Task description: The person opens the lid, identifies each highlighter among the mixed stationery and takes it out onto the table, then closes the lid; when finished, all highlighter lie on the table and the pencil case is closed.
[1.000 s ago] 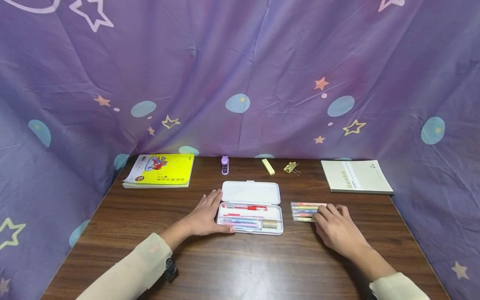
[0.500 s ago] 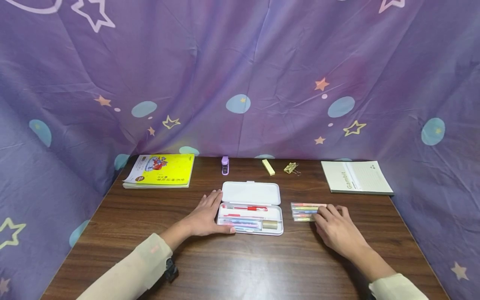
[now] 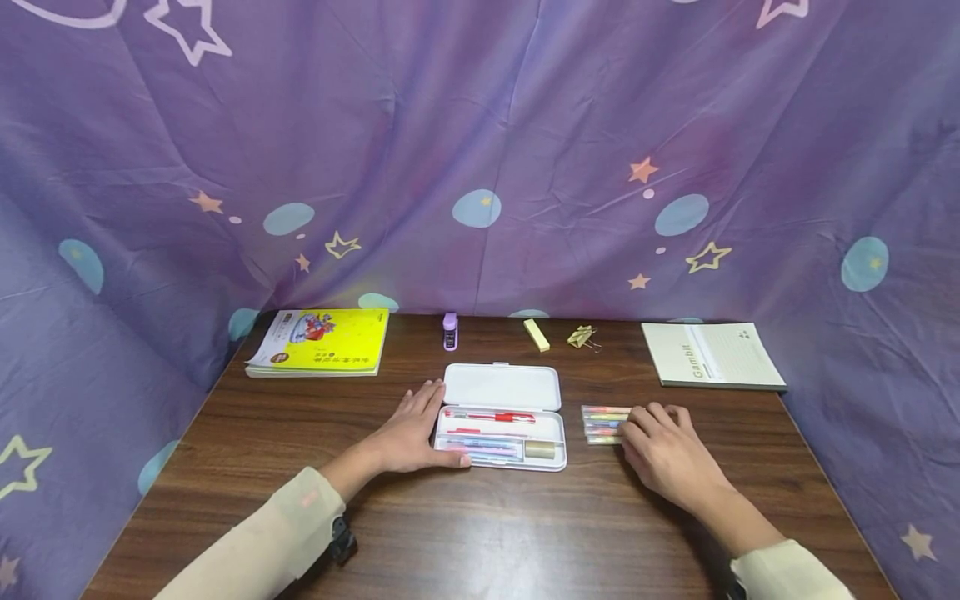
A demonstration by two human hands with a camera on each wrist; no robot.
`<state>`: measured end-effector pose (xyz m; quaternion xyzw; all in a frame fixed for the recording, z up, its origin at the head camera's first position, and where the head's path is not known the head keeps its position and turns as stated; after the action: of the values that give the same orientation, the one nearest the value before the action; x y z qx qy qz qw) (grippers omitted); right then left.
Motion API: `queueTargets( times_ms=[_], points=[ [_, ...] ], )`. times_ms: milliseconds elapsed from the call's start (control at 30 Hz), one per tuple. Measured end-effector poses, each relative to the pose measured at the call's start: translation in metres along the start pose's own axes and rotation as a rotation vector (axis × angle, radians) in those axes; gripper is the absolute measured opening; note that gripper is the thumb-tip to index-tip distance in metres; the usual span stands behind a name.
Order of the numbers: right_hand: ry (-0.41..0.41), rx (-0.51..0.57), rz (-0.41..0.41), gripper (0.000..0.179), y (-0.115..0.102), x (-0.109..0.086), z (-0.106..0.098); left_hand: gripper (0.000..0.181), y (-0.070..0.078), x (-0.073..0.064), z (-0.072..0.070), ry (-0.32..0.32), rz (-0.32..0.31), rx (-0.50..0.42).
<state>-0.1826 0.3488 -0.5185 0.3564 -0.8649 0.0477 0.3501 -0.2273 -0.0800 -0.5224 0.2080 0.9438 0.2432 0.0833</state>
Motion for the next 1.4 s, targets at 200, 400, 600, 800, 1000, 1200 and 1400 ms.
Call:
queueTargets(
  times_ms=[200,400,600,800,1000,1200,1400],
  points=[
    [-0.019,0.032,-0.006,0.025,-0.013,0.024,0.004,0.14,-0.001,0.0,0.0,-0.001,-0.002,-0.004],
    [-0.026,0.084,-0.009,0.026,-0.037,0.053,0.016,0.14,-0.002,0.0,0.001,-0.007,0.0,0.0],
    [-0.027,0.12,-0.05,0.026,-0.068,0.08,0.029,0.139,0.0,-0.001,0.0,-0.003,0.004,-0.014],
    [-0.051,0.145,-0.106,0.028,-0.097,0.1,0.035,0.138,0.003,-0.001,0.001,0.002,0.002,-0.01],
    [-0.14,0.146,-0.158,0.022,-0.114,0.106,0.039,0.138,0.004,0.0,0.0,0.004,0.002,-0.007],
    [-0.137,0.153,-0.181,0.019,-0.122,0.108,0.04,0.138,0.004,-0.002,-0.002,0.008,0.004,-0.01],
    [-0.144,0.181,-0.193,0.018,-0.127,0.11,0.045,0.138,0.003,-0.002,-0.003,0.006,-0.002,-0.013]
  ],
)
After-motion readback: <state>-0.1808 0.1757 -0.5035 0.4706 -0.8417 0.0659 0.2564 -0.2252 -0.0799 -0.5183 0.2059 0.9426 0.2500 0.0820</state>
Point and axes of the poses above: each hand's wrist, its own x-axis towards the middle knuckle, its own z-axis out of the palm, y = z × x, the point moved 2 cm from there along x, towards the middle knuckle, and after that the axes turned 8 degrees about y, right-handed, at the moved point
